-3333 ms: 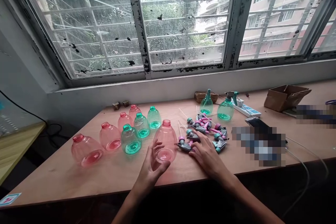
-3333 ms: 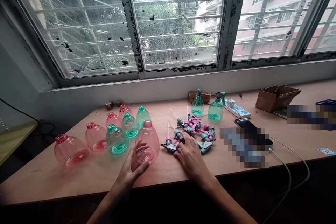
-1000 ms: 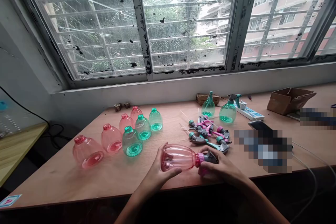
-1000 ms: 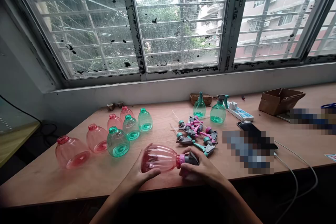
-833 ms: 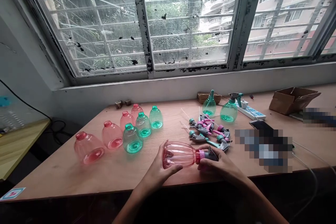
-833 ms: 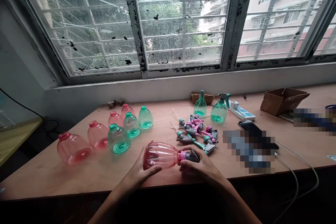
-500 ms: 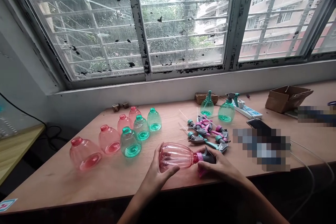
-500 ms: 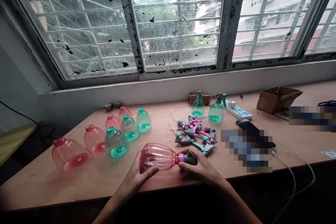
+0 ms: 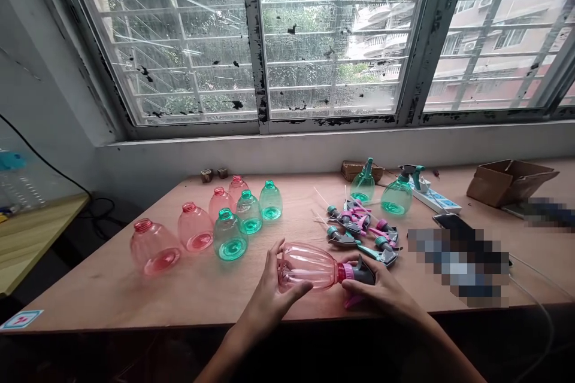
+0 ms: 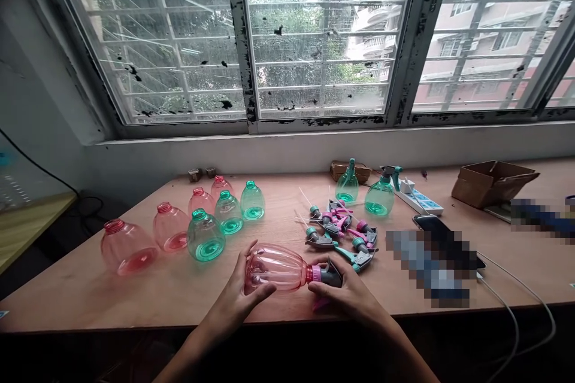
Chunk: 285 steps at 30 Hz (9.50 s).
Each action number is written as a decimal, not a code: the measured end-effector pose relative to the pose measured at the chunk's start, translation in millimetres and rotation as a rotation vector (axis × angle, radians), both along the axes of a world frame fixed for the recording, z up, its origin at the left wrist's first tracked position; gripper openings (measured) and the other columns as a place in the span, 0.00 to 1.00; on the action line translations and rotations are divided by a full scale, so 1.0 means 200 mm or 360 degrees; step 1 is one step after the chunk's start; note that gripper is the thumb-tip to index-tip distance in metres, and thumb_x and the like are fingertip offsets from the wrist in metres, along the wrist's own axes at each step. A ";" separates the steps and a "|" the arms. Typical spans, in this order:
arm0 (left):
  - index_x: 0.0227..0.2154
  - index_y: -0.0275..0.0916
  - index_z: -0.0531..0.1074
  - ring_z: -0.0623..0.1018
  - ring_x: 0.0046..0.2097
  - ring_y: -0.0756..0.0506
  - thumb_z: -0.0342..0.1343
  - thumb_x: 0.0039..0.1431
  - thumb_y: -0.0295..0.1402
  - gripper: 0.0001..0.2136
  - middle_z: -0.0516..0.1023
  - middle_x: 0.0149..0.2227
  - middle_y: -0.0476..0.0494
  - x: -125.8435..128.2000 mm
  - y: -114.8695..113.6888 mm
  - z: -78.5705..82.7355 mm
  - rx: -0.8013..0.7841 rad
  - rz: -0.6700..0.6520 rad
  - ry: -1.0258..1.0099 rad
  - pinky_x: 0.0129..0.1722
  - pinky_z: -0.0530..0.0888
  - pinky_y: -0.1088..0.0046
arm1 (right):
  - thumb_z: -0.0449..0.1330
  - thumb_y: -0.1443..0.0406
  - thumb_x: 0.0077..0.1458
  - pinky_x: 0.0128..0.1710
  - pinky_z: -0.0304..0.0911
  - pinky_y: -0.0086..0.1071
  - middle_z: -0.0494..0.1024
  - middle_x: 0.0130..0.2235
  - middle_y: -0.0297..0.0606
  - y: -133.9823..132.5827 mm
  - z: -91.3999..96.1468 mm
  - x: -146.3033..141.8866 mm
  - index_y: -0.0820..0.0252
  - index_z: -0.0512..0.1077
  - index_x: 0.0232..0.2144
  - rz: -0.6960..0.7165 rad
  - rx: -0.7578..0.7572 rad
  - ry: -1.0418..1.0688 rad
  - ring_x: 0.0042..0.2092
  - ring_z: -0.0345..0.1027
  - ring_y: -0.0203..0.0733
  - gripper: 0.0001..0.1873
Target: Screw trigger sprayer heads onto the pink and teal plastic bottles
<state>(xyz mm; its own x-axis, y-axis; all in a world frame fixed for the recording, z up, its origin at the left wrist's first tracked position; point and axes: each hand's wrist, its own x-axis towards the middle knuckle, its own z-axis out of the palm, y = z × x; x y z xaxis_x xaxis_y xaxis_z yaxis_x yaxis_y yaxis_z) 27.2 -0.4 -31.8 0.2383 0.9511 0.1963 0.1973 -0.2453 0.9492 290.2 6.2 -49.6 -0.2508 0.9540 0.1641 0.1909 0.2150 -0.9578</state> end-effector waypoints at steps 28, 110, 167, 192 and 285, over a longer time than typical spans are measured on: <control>0.67 0.46 0.48 0.71 0.55 0.36 0.70 0.49 0.41 0.47 0.62 0.57 0.36 0.00 0.01 -0.03 0.0103 -0.0035 0.0091 0.56 0.70 0.56 | 0.69 0.53 0.52 0.32 0.70 0.34 0.77 0.29 0.32 0.00 -0.02 0.00 0.59 0.70 0.44 0.0034 -0.0187 0.0243 0.30 0.72 0.41 0.23; 0.70 0.47 0.36 0.53 0.70 0.36 0.63 0.58 0.42 0.46 0.46 0.71 0.35 -0.07 -0.01 0.02 -0.0056 -0.0418 0.0095 0.68 0.52 0.54 | 0.68 0.53 0.53 0.32 0.74 0.37 0.79 0.28 0.33 -0.02 0.00 -0.01 0.60 0.67 0.44 0.0131 -0.0287 0.0384 0.28 0.76 0.41 0.24; 0.68 0.44 0.42 0.55 0.69 0.34 0.70 0.49 0.37 0.50 0.48 0.70 0.35 -0.06 -0.01 0.02 0.0069 -0.0330 0.0337 0.68 0.53 0.56 | 0.69 0.50 0.50 0.35 0.75 0.39 0.80 0.29 0.34 -0.02 0.00 0.00 0.60 0.70 0.44 0.0124 -0.0347 0.0386 0.30 0.77 0.43 0.27; 0.68 0.47 0.42 0.55 0.69 0.36 0.67 0.54 0.36 0.46 0.51 0.69 0.36 -0.07 -0.01 0.02 -0.0026 -0.0393 0.0186 0.68 0.52 0.54 | 0.69 0.52 0.53 0.32 0.73 0.36 0.80 0.30 0.35 -0.02 0.00 0.00 0.61 0.70 0.42 0.0115 -0.0295 0.0394 0.29 0.76 0.41 0.23; 0.66 0.47 0.51 0.56 0.69 0.35 0.65 0.57 0.43 0.39 0.53 0.70 0.38 -0.08 0.01 0.00 -0.0098 -0.0447 0.0028 0.68 0.52 0.52 | 0.69 0.50 0.51 0.35 0.75 0.40 0.80 0.28 0.34 -0.02 0.00 -0.01 0.60 0.69 0.44 0.0123 -0.0366 0.0419 0.29 0.77 0.43 0.27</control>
<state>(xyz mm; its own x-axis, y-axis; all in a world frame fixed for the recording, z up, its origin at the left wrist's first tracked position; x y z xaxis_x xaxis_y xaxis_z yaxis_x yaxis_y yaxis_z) 10.9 1.5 -31.9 0.4972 0.8572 0.1340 0.1460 -0.2349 0.9610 288.3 2.3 -50.1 -0.3011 0.9535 0.0157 -0.0772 -0.0079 -0.9970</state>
